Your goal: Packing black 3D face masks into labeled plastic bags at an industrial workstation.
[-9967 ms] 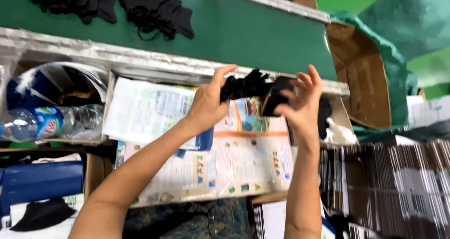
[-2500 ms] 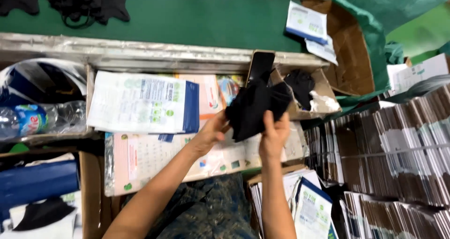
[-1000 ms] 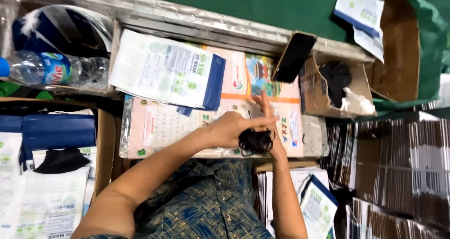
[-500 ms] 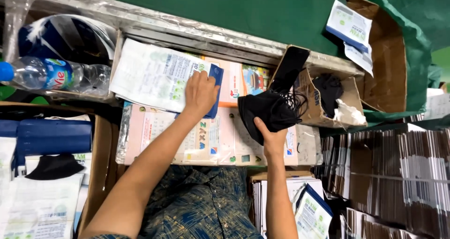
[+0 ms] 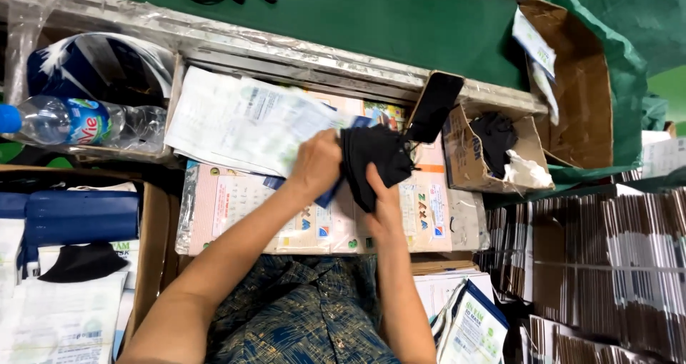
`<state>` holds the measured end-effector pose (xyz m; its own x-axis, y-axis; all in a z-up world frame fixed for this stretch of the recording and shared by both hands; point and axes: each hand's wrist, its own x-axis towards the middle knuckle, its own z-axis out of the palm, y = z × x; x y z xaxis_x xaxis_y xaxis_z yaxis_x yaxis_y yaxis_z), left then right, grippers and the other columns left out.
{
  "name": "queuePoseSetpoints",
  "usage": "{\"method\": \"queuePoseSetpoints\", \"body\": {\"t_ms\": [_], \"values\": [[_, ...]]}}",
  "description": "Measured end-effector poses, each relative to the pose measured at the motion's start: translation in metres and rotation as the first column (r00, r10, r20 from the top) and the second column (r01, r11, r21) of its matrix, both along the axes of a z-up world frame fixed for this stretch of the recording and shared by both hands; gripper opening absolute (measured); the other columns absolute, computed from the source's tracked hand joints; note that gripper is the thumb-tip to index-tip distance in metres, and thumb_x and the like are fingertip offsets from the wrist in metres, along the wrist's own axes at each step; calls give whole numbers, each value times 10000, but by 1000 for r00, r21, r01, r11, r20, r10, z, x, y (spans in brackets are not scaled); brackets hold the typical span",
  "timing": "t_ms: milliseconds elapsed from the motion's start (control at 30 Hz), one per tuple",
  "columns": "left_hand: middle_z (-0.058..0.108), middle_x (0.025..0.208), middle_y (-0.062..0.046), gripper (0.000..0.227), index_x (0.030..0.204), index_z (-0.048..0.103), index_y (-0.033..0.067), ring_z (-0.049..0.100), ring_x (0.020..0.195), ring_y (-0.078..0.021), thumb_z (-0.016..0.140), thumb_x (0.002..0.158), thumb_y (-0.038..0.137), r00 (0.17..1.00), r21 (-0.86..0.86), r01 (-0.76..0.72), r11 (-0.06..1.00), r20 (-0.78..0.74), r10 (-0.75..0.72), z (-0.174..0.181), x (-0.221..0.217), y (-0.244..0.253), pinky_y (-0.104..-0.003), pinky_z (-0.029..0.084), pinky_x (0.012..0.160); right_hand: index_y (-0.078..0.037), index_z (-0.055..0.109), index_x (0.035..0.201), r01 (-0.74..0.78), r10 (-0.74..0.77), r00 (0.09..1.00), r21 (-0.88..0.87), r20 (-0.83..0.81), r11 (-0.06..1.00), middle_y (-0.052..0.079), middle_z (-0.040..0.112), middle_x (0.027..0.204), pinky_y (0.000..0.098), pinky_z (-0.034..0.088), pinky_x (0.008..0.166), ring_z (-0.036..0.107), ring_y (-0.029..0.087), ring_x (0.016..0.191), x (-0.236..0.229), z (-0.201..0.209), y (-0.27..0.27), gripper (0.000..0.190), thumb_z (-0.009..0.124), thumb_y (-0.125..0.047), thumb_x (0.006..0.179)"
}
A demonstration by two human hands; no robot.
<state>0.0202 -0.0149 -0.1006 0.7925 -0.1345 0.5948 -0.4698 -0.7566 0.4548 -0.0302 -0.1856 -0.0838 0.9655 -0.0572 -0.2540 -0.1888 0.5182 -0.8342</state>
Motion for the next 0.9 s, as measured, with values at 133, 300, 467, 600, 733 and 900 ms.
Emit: {"method": "queuePoseSetpoints", "body": {"t_ms": [133,300,467,600,733,900], "values": [[631,761,-175,37,772,672,-6,659,731,-367,705,776,-21,988,-194,126,973,116,-104,88,-21,13,-464,549,663,-72,583,1382,177,-135,952,135,-273,975,66,664,1200,410,524,811,627,211,1037,4,1,-1,559,793,-142,869],[656,656,-82,614,1382,625,14,641,523,-212,721,775,2,974,-562,128,817,-84,-210,110,-28,7,-314,509,553,33,639,1257,444,233,786,-785,572,432,76,719,1160,321,547,947,706,204,1056,-8,75,2,486,768,-53,796],[652,614,-68,542,1302,629,52,592,514,-183,742,773,87,879,-687,239,687,-147,-454,131,-34,-2,-299,471,505,0,677,1198,420,451,684,-815,574,400,168,704,1172,387,534,944,692,337,1051,-2,98,-29,405,747,-23,800],[634,559,-70,431,1160,649,54,607,479,-105,767,797,253,753,-520,395,757,-289,-591,139,-50,-21,-310,489,509,-7,737,840,-40,604,779,-976,-165,-215,227,713,873,444,547,738,705,394,869,12,49,-78,127,720,-78,736],[618,529,-114,719,1151,681,100,559,455,-204,945,624,511,775,-363,299,882,-448,-447,162,-32,5,-381,439,506,-9,735,802,-11,601,777,-959,-187,-283,237,691,789,508,502,707,673,427,803,-6,139,-54,156,733,-119,692],[758,761,-33,495,978,775,67,716,685,-78,959,665,405,639,-521,598,609,-148,-755,127,-2,-1,-268,562,648,-14,760,994,2,532,846,-999,31,54,238,705,844,392,549,661,721,358,745,-9,133,-54,324,826,-137,702]]}}
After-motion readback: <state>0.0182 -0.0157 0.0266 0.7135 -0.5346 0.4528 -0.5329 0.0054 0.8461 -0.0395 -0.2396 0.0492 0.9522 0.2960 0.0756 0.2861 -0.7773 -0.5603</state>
